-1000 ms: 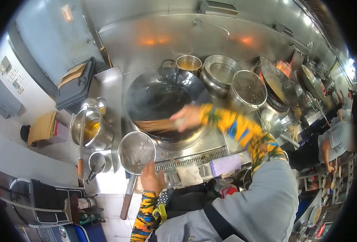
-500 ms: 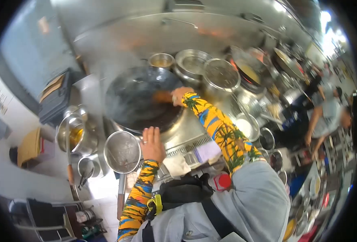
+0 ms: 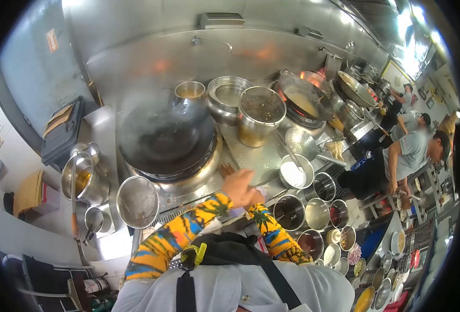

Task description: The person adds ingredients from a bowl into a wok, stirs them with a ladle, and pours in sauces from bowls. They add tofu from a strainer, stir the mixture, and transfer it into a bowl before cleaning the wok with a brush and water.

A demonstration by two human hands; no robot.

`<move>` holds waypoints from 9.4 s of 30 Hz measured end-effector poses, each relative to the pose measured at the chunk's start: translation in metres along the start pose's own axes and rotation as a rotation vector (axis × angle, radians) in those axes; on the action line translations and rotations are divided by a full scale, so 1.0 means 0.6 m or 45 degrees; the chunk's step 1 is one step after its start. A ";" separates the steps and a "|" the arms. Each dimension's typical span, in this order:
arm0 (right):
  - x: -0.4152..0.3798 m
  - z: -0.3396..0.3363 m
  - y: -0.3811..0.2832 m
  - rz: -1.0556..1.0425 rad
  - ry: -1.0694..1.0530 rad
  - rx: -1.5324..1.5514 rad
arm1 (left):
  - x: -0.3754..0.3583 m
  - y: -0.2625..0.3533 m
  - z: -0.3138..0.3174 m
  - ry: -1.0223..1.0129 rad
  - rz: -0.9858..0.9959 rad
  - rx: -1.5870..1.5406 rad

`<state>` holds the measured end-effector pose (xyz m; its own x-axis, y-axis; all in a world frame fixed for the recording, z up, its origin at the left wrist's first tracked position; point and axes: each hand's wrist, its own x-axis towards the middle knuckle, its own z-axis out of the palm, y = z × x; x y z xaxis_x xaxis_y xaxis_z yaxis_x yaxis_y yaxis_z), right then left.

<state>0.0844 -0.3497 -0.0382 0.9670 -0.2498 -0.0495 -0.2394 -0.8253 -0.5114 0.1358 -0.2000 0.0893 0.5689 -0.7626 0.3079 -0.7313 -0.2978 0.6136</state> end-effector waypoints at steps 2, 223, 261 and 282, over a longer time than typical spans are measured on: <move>-0.020 0.002 0.018 -0.187 0.233 0.389 | 0.060 0.041 0.034 -0.218 -0.206 -0.538; 0.409 -0.381 -0.045 -0.206 0.526 -0.400 | -0.278 0.043 -0.225 0.792 -1.063 -1.760; -0.190 -0.197 -0.002 0.331 -0.751 2.739 | -0.115 -0.001 0.077 -0.169 -0.760 -2.402; -0.007 -0.050 -0.301 -1.132 -0.187 0.001 | -0.453 -0.075 -0.080 1.071 -1.032 -1.234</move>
<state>0.1211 -0.2146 0.0803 0.7964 0.5480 0.2556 0.6025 -0.6824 -0.4139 0.0322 0.0482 0.0133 0.9716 0.0562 -0.2298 0.2064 0.2736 0.9394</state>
